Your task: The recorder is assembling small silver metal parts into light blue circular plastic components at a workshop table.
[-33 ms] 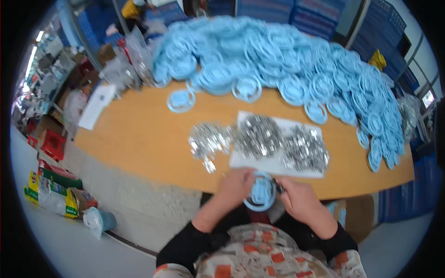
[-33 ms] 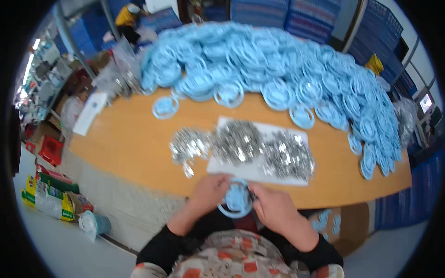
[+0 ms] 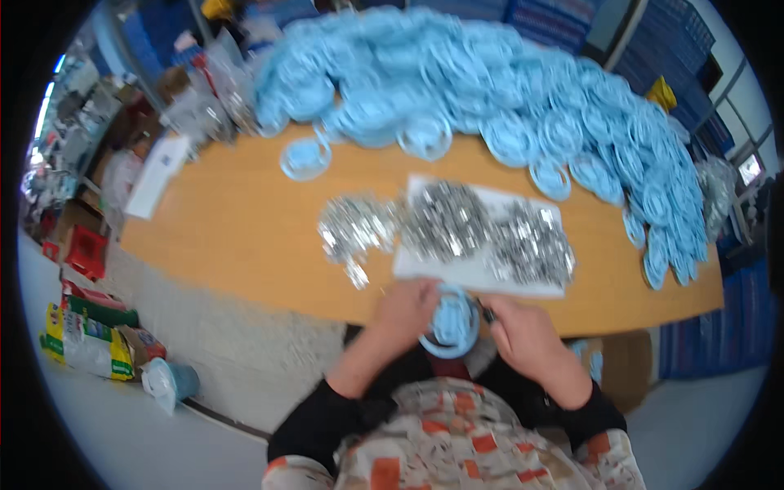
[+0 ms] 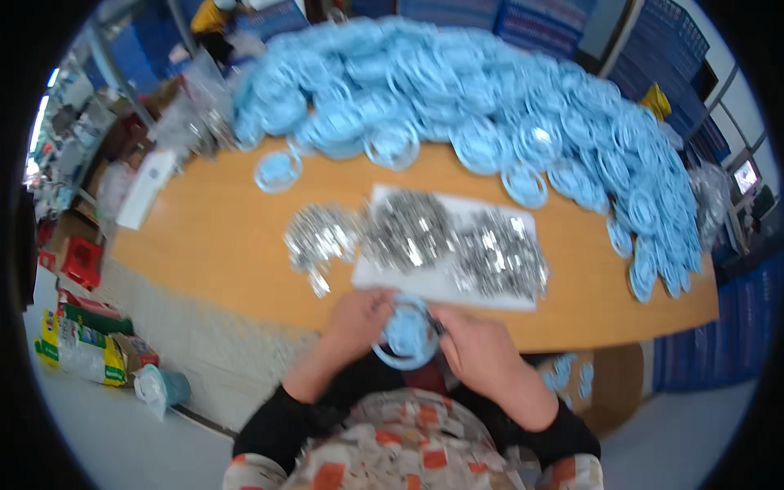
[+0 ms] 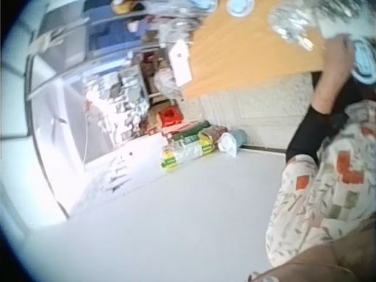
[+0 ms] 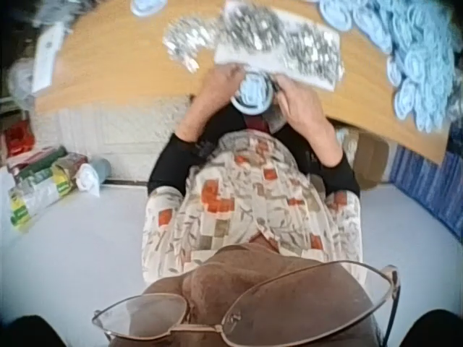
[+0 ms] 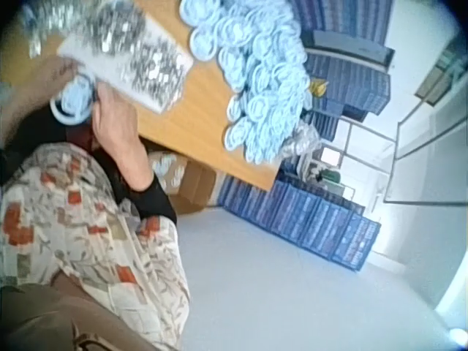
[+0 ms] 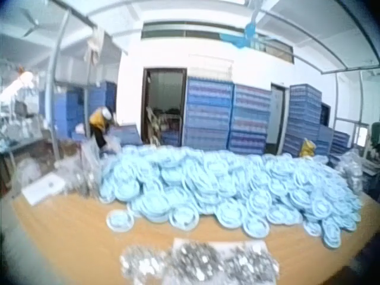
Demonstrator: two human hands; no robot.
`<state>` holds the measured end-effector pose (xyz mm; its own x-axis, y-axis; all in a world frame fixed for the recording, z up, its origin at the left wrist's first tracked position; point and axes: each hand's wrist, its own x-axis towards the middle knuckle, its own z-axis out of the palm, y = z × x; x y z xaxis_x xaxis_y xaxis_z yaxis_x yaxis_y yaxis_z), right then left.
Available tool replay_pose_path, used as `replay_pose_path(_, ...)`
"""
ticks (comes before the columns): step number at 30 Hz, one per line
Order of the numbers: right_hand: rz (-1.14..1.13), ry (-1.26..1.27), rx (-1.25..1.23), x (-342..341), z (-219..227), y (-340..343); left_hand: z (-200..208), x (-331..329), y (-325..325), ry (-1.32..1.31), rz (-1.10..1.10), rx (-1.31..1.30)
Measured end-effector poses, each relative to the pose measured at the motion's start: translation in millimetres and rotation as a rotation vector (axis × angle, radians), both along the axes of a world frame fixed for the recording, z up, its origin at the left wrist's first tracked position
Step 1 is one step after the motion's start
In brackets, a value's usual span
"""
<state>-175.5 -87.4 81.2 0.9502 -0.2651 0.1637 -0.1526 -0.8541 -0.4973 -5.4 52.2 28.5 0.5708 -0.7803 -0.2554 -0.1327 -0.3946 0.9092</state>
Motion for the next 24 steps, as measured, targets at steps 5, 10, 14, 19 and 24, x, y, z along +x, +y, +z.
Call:
replay_pose_path(5,-0.003,0.111,-0.049,12,9,1,-17,12,0,0.115,0.082,-0.155)
replay_pose_path(10,0.003,0.075,-0.067,11,-6,-1,-10,10,-6,0.239,0.051,-0.115)
replay_pose_path(14,0.017,0.095,-0.124,8,-8,1,-6,2,-4,0.256,0.055,-0.104)
replay_pose_path(19,0.019,0.121,-0.177,9,-9,2,-3,-2,-2,0.171,0.038,-0.093)
replay_pose_path(24,0.028,0.112,-0.181,16,-7,3,-2,1,0,0.190,0.040,-0.077)
